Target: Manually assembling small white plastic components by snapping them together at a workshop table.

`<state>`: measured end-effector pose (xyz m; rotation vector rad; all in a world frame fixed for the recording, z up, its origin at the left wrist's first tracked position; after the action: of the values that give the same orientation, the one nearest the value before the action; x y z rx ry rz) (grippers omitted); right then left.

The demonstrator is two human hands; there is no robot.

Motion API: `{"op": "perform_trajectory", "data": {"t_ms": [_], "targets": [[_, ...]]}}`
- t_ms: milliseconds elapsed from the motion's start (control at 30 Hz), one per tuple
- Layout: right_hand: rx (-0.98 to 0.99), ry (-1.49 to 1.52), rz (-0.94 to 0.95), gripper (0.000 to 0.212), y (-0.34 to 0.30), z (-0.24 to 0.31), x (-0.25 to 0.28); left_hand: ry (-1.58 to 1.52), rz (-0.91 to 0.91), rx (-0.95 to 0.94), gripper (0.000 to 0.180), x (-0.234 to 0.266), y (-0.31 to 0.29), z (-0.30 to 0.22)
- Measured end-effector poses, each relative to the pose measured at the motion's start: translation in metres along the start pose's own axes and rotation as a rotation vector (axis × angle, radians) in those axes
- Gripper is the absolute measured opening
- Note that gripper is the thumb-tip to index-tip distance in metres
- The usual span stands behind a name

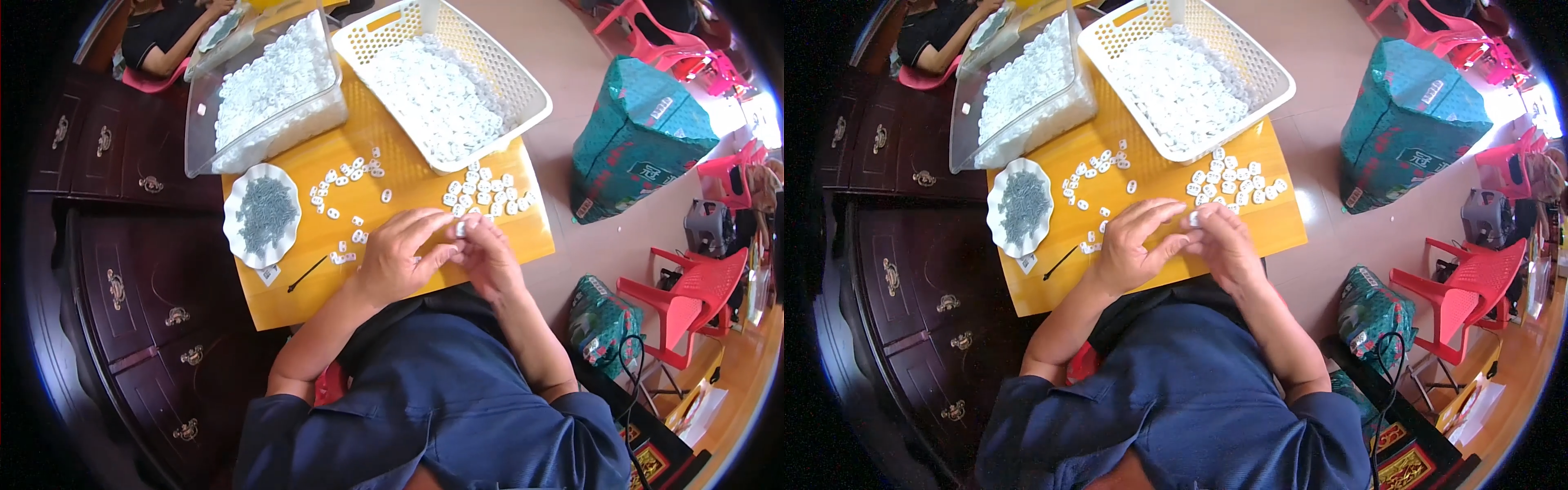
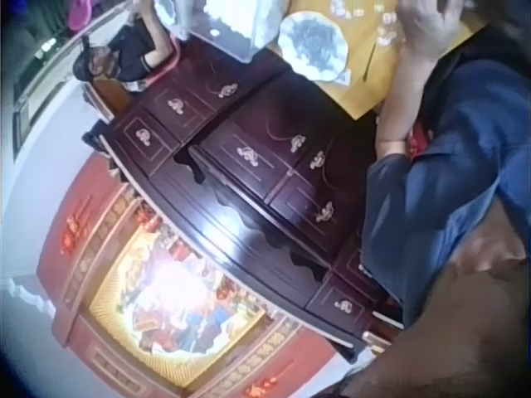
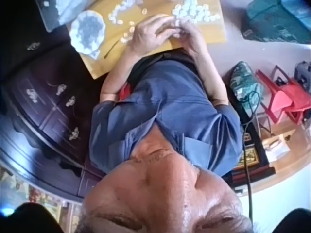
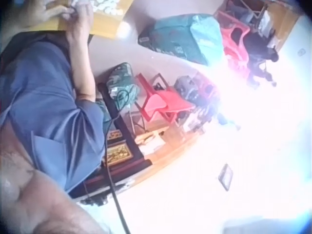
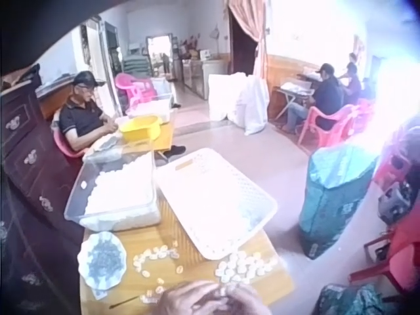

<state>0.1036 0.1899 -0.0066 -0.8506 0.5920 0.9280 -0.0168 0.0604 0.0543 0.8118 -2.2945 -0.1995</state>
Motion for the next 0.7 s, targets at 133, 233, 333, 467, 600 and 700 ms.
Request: {"op": "perform_trajectory", "data": {"t_ms": [133, 233, 333, 467, 600, 700], "targets": [[0.271, 0.013, -0.179, 0.015, -0.004, 0.059, 0.043, 0.116, 0.043, -0.044, 0.050, -0.020, 0.005, 0.006], [0.470, 0.015, -0.278, 0.023, 0.007, 0.099, 0.083, 0.231, 0.167, -0.046, 0.062, -0.035, 0.006, 0.018], [0.543, -0.025, -0.358, 0.027, 0.019, 0.119, 0.118, 0.314, 0.254, -0.097, 0.072, -0.053, 0.015, 0.033], [0.447, -0.084, -0.390, 0.029, 0.049, 0.116, 0.138, 0.346, 0.275, -0.134, 0.083, -0.066, 0.027, 0.037], [0.338, -0.049, -0.302, 0.038, 0.067, 0.108, 0.135, 0.353, 0.313, -0.146, 0.091, -0.078, 0.034, 0.035], [0.292, -0.018, -0.240, 0.042, 0.073, 0.110, 0.124, 0.372, 0.315, -0.142, 0.093, -0.085, 0.037, 0.034]]}}
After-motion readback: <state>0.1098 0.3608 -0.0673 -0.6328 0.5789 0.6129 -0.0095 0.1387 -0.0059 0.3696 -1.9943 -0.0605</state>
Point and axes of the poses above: each hand's wrist, its own y-axis towards the middle knuckle, its own x-axis out of the back of the hand, z = x × y, the point moved 2 cm from there along y, towards the middle knuckle, and after that the axes turned 3 degrees about x, right-handed, at the moved point
